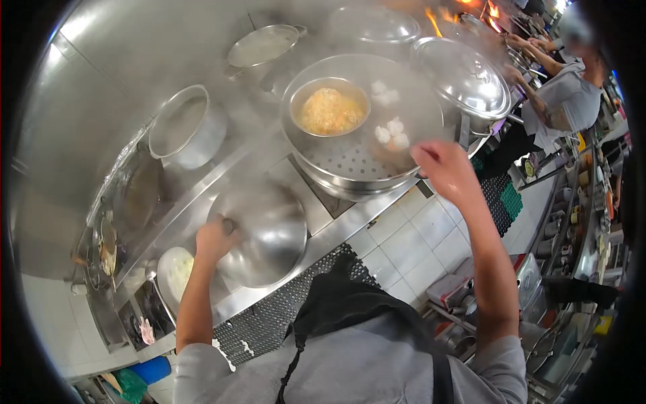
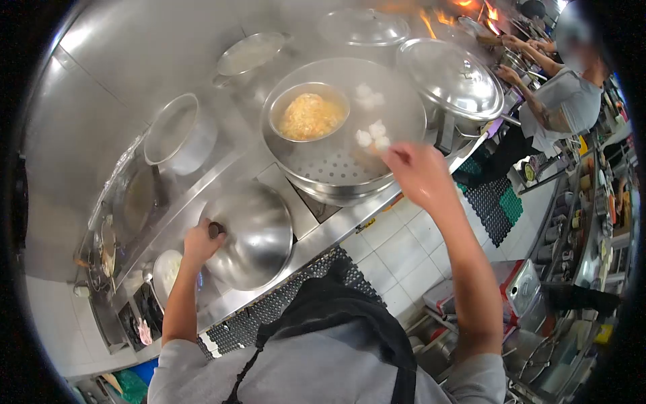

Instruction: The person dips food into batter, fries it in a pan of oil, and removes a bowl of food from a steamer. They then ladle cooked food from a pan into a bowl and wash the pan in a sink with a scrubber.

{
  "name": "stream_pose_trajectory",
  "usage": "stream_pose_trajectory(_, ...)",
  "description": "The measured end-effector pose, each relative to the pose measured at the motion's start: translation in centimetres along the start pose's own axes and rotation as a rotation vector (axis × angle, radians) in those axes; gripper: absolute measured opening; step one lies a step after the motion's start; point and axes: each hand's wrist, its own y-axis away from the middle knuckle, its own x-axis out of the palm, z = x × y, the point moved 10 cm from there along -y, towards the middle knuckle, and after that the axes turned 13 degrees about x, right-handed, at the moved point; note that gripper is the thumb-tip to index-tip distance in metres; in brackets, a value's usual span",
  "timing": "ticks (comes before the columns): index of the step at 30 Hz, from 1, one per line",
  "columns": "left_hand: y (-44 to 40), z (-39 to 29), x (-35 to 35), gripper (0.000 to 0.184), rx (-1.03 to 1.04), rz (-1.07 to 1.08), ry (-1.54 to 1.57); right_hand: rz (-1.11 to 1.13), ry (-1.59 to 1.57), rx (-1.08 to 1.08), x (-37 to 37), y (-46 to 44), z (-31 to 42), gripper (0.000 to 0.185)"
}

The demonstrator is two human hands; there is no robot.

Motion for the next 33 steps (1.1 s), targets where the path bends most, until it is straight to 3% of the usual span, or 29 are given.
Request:
stream_pose_trajectory(2, -0.3, 0.3, -0.4, 0.061, 0.002, 0.059, -0.036, 0.105, -0.192, 0.141, 3.6, -4.2, 1.8, 0.036)
stream_pose_trajectory(3, -0.8, 0.4, -0.7, 0.061, 0.005, 0.088, -0.053, 0.167, -0.026, -0.019, 8.2, -9.3, 0.5, 0.038)
stream_pose_trajectory(5, -2.9, -0.1, -2.6, 0.06, 0.072, -0.002, -0.062, 0.208, 0.054, 0.013, 12.4, -13.6, -1.0, 0.038)
stream_pose_trajectory(7, -5.1, -1.5, -5.6, 0.051, 0.14, -0.147, 0.016, 0.166, -0.131, 0.403, 12.8, -12.4, 0.8, 0.036)
stream_pose_trajectory(10, -9.5, -5.9, -11.0, 0.043, 0.167, -0.266, 0.206, 0.113, 0.063, 0.274, 11.7, -12.5, 4.1, 0.04)
stream_pose_trajectory(16, -19.8, -15.6, -17.4, 0.031, 0.483, -0.498, 0.125, -0.154, 0.232, 0.037, 9.9, -15.5, 4.0, 0.036)
stream_pose_trajectory(19, -25.4, -18.9, -17.3, 0.027, 0.505, -0.331, 0.067, -0.031, 0.172, 0.199, 8.5, -14.1, 3.7, 0.038)
stream_pose_trajectory(25, -30.9, -23.7, -14.5, 0.024, 0.506, -0.164, -0.128, 0.082, -0.096, 0.297, 10.2, -12.0, 1.9, 0.041)
stream_pose_trajectory(33, -32.6, -23.5, -12.6, 0.033, 0.461, -0.144, -0.108, -0.023, -0.359, 0.414, 11.6, -11.1, 1.1, 0.022)
